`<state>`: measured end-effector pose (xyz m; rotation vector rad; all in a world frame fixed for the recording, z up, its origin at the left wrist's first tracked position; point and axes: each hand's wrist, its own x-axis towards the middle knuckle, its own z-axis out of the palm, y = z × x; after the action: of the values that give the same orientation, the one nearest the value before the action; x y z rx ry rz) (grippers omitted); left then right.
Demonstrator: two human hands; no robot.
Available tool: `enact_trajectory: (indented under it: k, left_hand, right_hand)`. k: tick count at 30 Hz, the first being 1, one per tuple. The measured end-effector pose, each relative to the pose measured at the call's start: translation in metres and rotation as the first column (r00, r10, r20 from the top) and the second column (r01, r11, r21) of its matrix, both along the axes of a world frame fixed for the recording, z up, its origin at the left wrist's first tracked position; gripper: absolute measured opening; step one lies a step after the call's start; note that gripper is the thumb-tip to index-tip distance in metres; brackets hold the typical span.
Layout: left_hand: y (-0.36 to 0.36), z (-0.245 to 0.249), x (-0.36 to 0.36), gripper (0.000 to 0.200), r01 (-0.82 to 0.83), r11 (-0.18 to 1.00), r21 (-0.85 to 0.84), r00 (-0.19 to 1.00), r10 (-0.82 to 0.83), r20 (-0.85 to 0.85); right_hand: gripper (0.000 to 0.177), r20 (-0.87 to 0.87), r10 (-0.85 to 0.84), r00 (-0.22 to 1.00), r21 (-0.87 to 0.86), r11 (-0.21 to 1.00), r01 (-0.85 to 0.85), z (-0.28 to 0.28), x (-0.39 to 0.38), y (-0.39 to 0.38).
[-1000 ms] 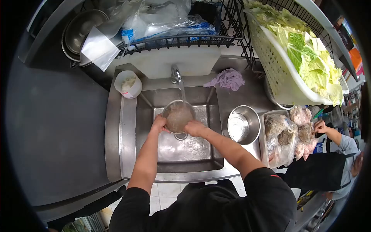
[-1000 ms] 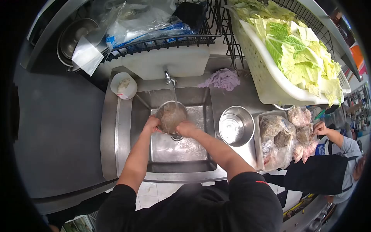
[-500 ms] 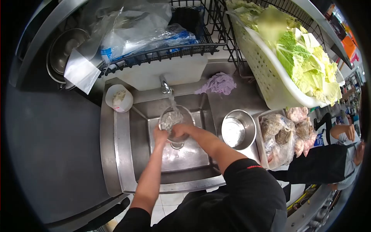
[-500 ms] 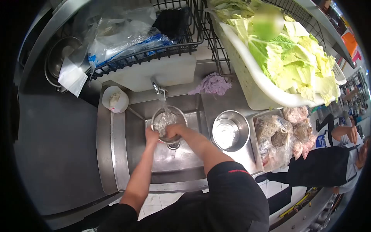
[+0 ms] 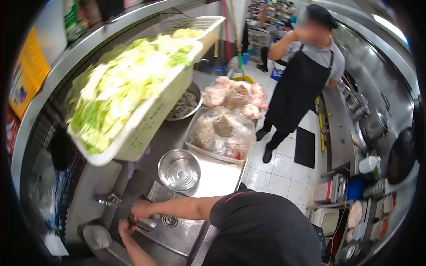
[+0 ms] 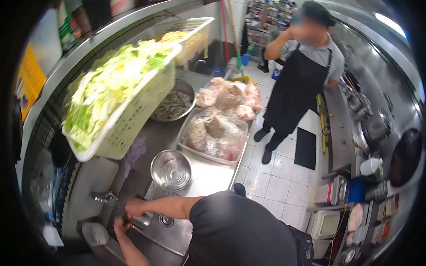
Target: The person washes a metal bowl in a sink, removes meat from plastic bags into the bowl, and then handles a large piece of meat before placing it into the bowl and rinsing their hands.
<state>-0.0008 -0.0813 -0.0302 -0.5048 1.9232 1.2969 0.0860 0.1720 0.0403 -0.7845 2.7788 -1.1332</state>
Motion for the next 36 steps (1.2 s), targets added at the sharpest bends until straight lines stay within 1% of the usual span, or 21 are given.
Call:
enact_trajectory:
  k: [5,7,9,10,12,13,15,16,17,18,20,21,24,25,26,27,28,29,31,34,36]
  left_hand:
    - [0.004,-0.015,0.025,0.028,0.040,0.999,0.025,0.995,-0.038,-0.090]
    - [0.015,-0.017,0.016,0.029,0.107,0.993,0.042,0.991,-0.103,-0.086]
    - [0.021,-0.013,0.008,0.029,0.087,0.996,0.007,0.996,-0.087,-0.009]
    - [0.022,-0.016,-0.006,0.029,0.092,0.996,0.006,0.996,-0.092,-0.009]
    - [0.029,-0.013,-0.040,0.024,0.246,0.932,-0.265,0.883,-0.329,-0.336]
    - [0.037,-0.010,-0.048,0.024,0.252,0.931,-0.265,0.879,-0.334,-0.339]
    - [0.071,0.022,-0.055,0.022,0.366,0.826,-0.428,0.451,-0.560,-0.695]
    - [0.089,0.042,-0.052,0.021,0.365,0.788,-0.495,0.258,-0.597,-0.760]
    - [0.102,0.056,-0.044,0.019,0.326,0.942,-0.086,0.664,-0.293,-0.688]
    - [0.116,0.071,-0.034,0.018,-0.006,0.956,0.293,0.889,0.139,-0.436]
    - [0.072,-0.016,-0.082,0.024,-0.240,0.959,-0.154,0.593,0.019,-0.805]
    - [0.054,-0.053,-0.103,0.027,-0.459,0.822,-0.337,0.477,-0.092,-0.874]
    - [0.036,-0.068,-0.095,0.036,-0.693,0.639,-0.335,0.067,-0.405,-0.912]
    - [0.037,-0.062,-0.092,0.036,-0.684,0.645,-0.339,0.066,-0.409,-0.910]
    - [0.034,-0.053,-0.089,0.039,-0.360,0.903,-0.233,0.582,0.022,-0.813]
    - [0.035,-0.048,-0.088,0.042,-0.158,0.978,0.133,0.946,0.189,-0.264]
    - [0.035,-0.063,-0.092,0.044,-0.018,0.931,0.364,0.944,0.136,-0.301]
    - [0.045,-0.052,-0.093,0.044,-0.009,0.931,0.364,0.944,0.129,-0.305]
    - [0.079,-0.006,-0.082,0.045,-0.262,0.960,-0.102,0.957,0.245,-0.156]
    - [0.051,-0.038,-0.139,0.042,-0.367,0.766,0.528,0.844,0.513,-0.156]
    - [0.066,-0.014,-0.133,0.041,-0.395,0.773,0.497,0.861,0.500,-0.094]
  right_hand:
    - [0.020,-0.253,0.069,0.965,0.162,0.986,-0.028,-0.044,0.023,-0.002]
    - [0.014,-0.045,0.035,0.998,0.097,0.995,-0.031,-0.038,0.032,0.021]
    - [0.016,-0.103,-0.017,0.995,0.032,0.999,0.020,-0.019,0.035,0.027]
    - [0.018,0.040,-0.157,0.987,-0.077,0.984,0.160,-0.012,0.032,0.023]
    - [0.029,0.311,-0.356,0.881,-0.120,0.905,0.408,-0.010,0.027,0.015]
    - [0.029,0.308,-0.362,0.880,-0.121,0.902,0.414,-0.016,0.032,0.013]
    - [0.041,0.547,-0.541,0.639,-0.407,0.494,0.768,-0.071,0.041,0.000]
    - [0.045,0.758,-0.369,0.538,-0.376,0.427,0.822,-0.091,0.047,0.004]
    - [0.049,0.902,-0.159,0.401,-0.322,0.372,0.871,-0.104,0.058,0.013]
    - [0.050,0.940,-0.111,0.324,-0.276,0.313,0.909,-0.102,0.078,0.020]
    - [0.051,0.979,0.030,0.203,-0.205,0.189,0.960,-0.095,0.120,0.031]
    - [0.051,0.979,0.118,0.168,-0.182,0.121,0.976,-0.093,0.135,0.038]
    - [0.055,0.987,0.125,0.099,-0.114,0.118,0.987,-0.089,0.168,0.057]
    - [0.055,0.987,0.127,0.096,-0.110,0.107,0.988,-0.089,0.175,0.060]
    - [0.056,0.981,0.162,0.103,-0.119,0.091,0.989,-0.088,0.180,0.063]
    - [0.057,0.974,0.195,0.113,-0.130,0.076,0.989,-0.088,0.184,0.067]
    - [0.057,0.975,0.192,0.115,-0.131,0.070,0.989,-0.084,0.187,0.072]
    - [0.058,0.977,0.168,0.131,-0.148,0.096,0.984,-0.077,0.189,0.075]
    - [0.059,0.979,0.139,0.148,-0.165,0.118,0.979,-0.072,0.190,0.087]
    - [0.059,0.988,0.033,0.150,-0.154,0.172,0.973,-0.058,0.197,0.103]
    - [0.058,0.986,0.051,0.158,-0.164,0.150,0.975,-0.058,0.204,0.111]
